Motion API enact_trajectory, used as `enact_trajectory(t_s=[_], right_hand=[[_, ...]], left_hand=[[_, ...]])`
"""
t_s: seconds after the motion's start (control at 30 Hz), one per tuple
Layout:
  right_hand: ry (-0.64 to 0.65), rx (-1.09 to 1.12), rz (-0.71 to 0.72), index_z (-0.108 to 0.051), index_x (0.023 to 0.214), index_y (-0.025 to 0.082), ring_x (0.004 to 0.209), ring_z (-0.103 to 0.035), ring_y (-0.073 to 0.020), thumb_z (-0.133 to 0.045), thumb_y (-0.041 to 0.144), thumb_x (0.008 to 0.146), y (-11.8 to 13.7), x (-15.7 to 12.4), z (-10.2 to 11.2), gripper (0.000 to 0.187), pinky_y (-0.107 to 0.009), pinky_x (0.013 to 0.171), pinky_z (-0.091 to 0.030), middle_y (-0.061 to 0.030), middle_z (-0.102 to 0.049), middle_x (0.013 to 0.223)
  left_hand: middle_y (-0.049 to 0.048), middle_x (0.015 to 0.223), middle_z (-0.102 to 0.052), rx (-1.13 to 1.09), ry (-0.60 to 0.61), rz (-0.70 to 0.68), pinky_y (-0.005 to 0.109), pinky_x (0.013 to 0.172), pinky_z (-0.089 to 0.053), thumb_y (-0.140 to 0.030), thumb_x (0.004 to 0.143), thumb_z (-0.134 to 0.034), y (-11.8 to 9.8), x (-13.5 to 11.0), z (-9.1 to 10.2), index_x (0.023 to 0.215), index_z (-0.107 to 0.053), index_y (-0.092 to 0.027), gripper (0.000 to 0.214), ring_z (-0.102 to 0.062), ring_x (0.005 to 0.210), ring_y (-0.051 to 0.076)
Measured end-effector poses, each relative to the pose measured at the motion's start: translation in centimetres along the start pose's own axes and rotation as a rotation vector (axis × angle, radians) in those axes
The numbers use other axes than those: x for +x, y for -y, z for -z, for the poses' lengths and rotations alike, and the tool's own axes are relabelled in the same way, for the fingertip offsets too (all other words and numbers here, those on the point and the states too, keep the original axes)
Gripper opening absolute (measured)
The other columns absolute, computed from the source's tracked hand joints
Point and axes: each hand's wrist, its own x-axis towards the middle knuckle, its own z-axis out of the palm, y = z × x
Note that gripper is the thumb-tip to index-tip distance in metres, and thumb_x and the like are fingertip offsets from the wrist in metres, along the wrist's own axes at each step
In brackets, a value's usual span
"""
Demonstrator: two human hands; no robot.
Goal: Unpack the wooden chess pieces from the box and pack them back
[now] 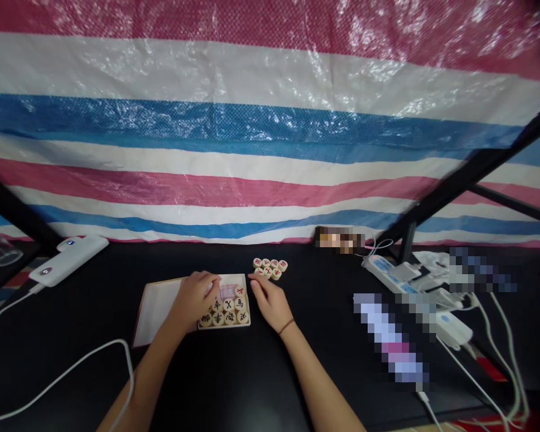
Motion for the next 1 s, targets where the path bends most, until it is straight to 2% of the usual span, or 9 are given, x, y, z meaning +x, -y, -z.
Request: enact_trajectory(t_s=[0.07,0.17,0.33,0.47,0.73,0.83,0.9,1.0], right_hand=[[0.086,-0.015,-0.02,-0.066,0.104,0.025,0.083,-0.068,-0.0187,-0.035,0.036,0.097,0.6,0.1,-0.7,0.034,-0.026,0.074,-0.05,-0.0038,-0.072,0.09],[0.111,-0.054,-0.079,-0.066,0.104,0.023,0.074,-0.068,-0.0189,-0.03,0.036,0.097,0.7,0.1,-1.3,0.038,-0.025,0.067,-0.049,-0.004,-0.071,0.081],[0.089,-0.054,-0.018,-0.064,0.105,0.024,0.075,-0.068,-0.0174,-0.039,0.025,0.09,0.1,0.0,-1.5,0.029,-0.025,0.071,-0.05,-0.0025,-0.072,0.087],[0.069,-0.073,-0.019,-0.064,0.103,0.024,0.058,-0.062,-0.014,-0.043,0.017,0.081,-0.1,0.0,-1.7,0.031,-0.022,0.059,-0.047,0.0019,-0.068,0.07],[0.042,-0.086,-0.029,-0.064,0.099,0.024,0.051,-0.057,-0.0117,-0.047,0.014,0.077,-0.1,0.1,-1.9,0.03,-0.02,0.053,-0.043,0.0049,-0.063,0.064],[0.048,-0.01,-0.024,-0.063,0.101,0.023,0.055,-0.057,-0.0121,-0.046,0.015,0.079,0.0,0.0,-1.7,0.029,-0.021,0.057,-0.044,0.0031,-0.063,0.068],[0.047,0.052,0.039,-0.062,0.107,0.022,0.063,-0.058,-0.0132,-0.048,0.018,0.08,0.2,0.0,-1.5,0.03,-0.022,0.061,-0.046,-0.0001,-0.065,0.078],[0.046,0.103,0.159,-0.062,0.107,0.021,0.073,-0.058,-0.015,-0.055,0.022,0.08,0.4,-0.2,-1.1,0.028,-0.025,0.068,-0.048,-0.0033,-0.064,0.089]], left_hand=[[0.0051,0.09,-0.07,0.087,0.073,0.0,0.035,0.078,-0.042,-0.028,0.091,-0.041,-0.4,0.3,-0.2,0.091,-0.07,-0.022,0.029,-0.06,0.084,0.022],[0.0071,0.088,-0.07,0.178,0.142,-0.001,0.035,0.076,-0.04,-0.03,0.093,-0.04,-2.3,0.9,-1.0,0.085,-0.071,-0.02,0.034,-0.059,0.087,0.024],[0.01,0.087,-0.07,0.173,0.132,0.009,0.037,0.08,-0.039,-0.032,0.091,-0.043,-4.7,1.4,-2.2,0.079,-0.072,-0.019,0.034,-0.059,0.089,0.025],[0.0098,0.09,-0.069,0.126,0.12,0.032,0.039,0.084,-0.038,-0.032,0.088,-0.046,-4.7,1.2,-2.4,0.081,-0.069,-0.018,0.028,-0.059,0.094,0.026],[0.0026,0.088,-0.07,-0.075,0.165,0.044,0.038,0.085,-0.037,-0.029,0.083,-0.052,-4.5,1.4,-2.1,0.084,-0.063,-0.023,0.013,-0.062,0.094,0.024],[0.0025,0.09,-0.07,-0.106,0.126,0.09,0.038,0.087,-0.038,-0.03,0.082,-0.054,-4.2,1.5,-2.5,0.094,-0.064,-0.025,0.017,-0.063,0.094,0.024],[0.0031,0.093,-0.07,-0.158,0.08,0.117,0.037,0.087,-0.04,-0.032,0.082,-0.054,-4.1,1.5,-2.5,0.099,-0.064,-0.025,0.021,-0.063,0.092,0.023],[0.0027,0.095,-0.069,-0.425,0.086,0.132,0.031,0.081,-0.045,-0.039,0.084,-0.053,-4.5,1.2,-1.9,0.103,-0.063,-0.024,0.026,-0.063,0.089,0.02]])
